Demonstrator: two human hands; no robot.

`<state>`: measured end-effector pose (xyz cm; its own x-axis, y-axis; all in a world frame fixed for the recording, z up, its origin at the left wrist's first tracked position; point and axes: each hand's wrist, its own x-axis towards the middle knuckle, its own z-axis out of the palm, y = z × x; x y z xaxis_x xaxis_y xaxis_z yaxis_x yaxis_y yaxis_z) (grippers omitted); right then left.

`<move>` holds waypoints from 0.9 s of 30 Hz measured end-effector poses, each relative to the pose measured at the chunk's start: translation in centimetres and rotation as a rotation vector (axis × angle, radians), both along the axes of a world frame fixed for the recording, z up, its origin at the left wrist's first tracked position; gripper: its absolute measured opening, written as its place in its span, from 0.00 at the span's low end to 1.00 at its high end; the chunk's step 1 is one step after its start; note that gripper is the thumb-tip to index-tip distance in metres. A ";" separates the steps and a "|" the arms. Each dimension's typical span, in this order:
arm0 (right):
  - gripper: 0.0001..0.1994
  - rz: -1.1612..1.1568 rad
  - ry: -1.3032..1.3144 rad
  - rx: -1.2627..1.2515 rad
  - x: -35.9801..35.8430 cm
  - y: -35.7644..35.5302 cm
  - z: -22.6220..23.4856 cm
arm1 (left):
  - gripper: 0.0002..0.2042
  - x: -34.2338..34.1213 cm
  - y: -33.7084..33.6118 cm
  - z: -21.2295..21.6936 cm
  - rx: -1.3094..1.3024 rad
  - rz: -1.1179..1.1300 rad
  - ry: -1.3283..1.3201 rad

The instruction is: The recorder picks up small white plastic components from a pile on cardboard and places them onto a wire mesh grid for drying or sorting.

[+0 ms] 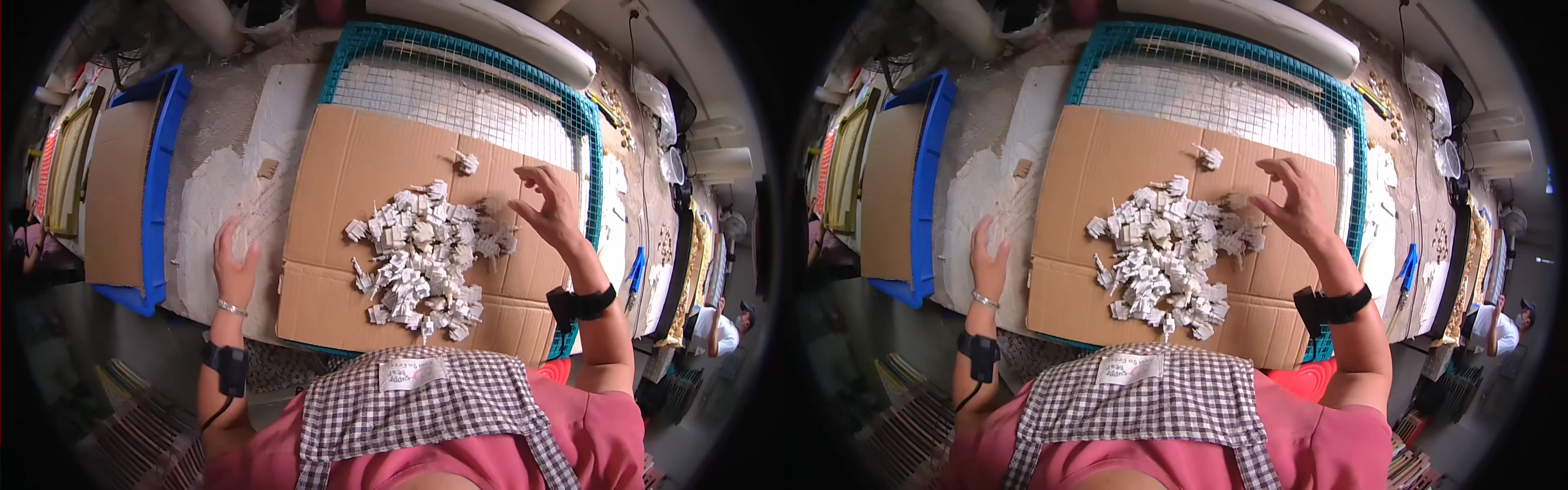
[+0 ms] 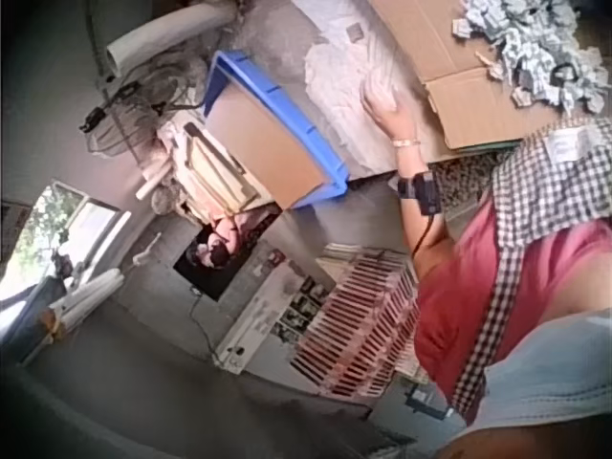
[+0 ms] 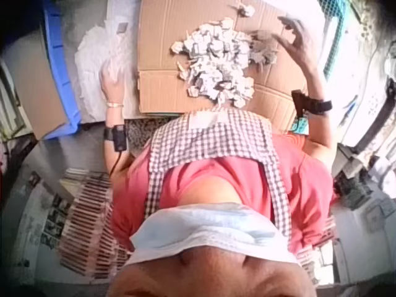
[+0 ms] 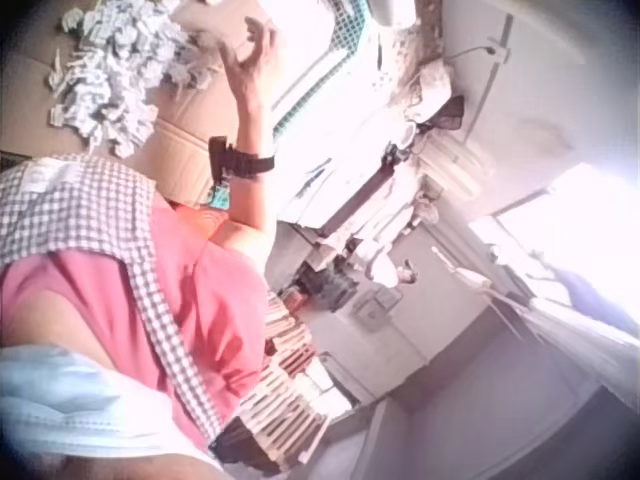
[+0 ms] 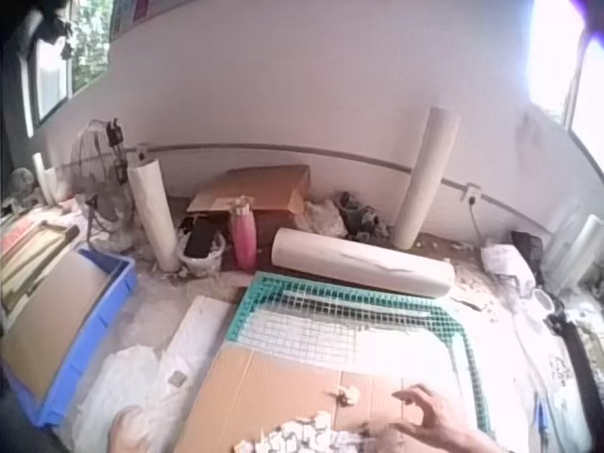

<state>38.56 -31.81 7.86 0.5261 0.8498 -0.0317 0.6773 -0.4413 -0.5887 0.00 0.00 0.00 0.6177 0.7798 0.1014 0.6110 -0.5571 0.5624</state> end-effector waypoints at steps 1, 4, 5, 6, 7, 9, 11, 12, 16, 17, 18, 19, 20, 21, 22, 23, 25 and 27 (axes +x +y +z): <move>0.21 -0.063 -0.004 -0.062 -1.1 -2.2 1.0 | 0.24 -0.4 -1.9 2.6 -0.144 -0.042 0.021; 0.21 -0.375 -0.057 -0.132 -1.5 -8.9 -2.9 | 0.22 0.0 -5.7 1.9 -0.316 -0.083 0.050; 0.21 -0.381 -0.217 -0.139 -2.5 -12.7 -3.7 | 0.20 -0.9 -7.5 2.5 -0.389 -0.084 0.099; 0.21 -0.514 -0.115 -0.111 -4.5 -16.3 -3.9 | 0.20 -1.7 -8.9 3.2 -0.401 -0.101 0.114; 0.21 -0.638 -0.019 -0.067 -6.1 -18.1 -4.3 | 0.20 -1.9 -9.9 2.9 -0.474 -0.043 -0.033; 0.22 -0.859 0.404 -0.020 -9.4 -19.9 -4.1 | 0.19 -2.2 -10.8 3.1 -0.541 0.003 -0.177; 0.28 -0.819 0.474 0.069 -12.3 -20.1 -4.3 | 0.18 -2.0 -10.5 2.9 -0.393 0.000 -0.071; 0.29 -0.775 0.414 0.015 -13.1 -19.5 -3.8 | 0.18 -1.9 -10.2 2.4 -0.389 -0.012 -0.078; 0.26 -0.706 0.514 0.143 -13.1 -19.2 -3.6 | 0.18 -1.5 -8.5 3.7 -0.739 0.033 -0.155; 0.25 -0.673 0.659 0.141 -12.1 -19.8 -3.3 | 0.19 -1.0 -8.2 4.4 -0.878 0.029 -0.176; 0.22 -0.691 0.755 0.104 -11.5 -19.7 -2.3 | 0.18 -1.1 -7.7 4.1 -0.915 0.024 -0.262; 0.21 -0.678 0.765 0.160 -11.0 -19.3 -1.7 | 0.18 -0.9 -7.0 4.4 -0.905 0.017 -0.274; 0.20 -0.655 0.804 0.120 -10.1 -19.4 -1.0 | 0.17 -0.7 -6.2 5.1 -1.026 0.005 -0.258; 0.20 -0.631 0.842 0.072 -9.0 -19.6 -0.2 | 0.17 -0.5 -5.7 5.6 -1.152 -0.004 -0.241; 0.19 -0.610 0.827 0.036 -8.8 -18.9 1.4 | 0.16 -0.3 -5.1 6.7 -1.206 -0.044 -0.214; 0.16 -0.576 0.798 0.016 -7.5 -19.4 1.2 | 0.16 0.2 -4.7 7.8 -1.200 -0.043 -0.220; 0.14 -0.639 0.992 0.115 -5.9 -19.0 2.7 | 0.16 1.1 -4.6 10.4 -1.376 -0.048 -0.336; 0.13 -0.629 1.077 0.132 -5.7 -19.3 3.6 | 0.15 1.0 -4.9 10.5 -1.385 0.024 -0.395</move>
<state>32.87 -51.10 11.49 0.6010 0.4906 -0.6310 -0.4810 -0.4084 -0.7757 1.04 -4.93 10.52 0.7140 0.4005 -0.5742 0.2919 0.5752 0.7642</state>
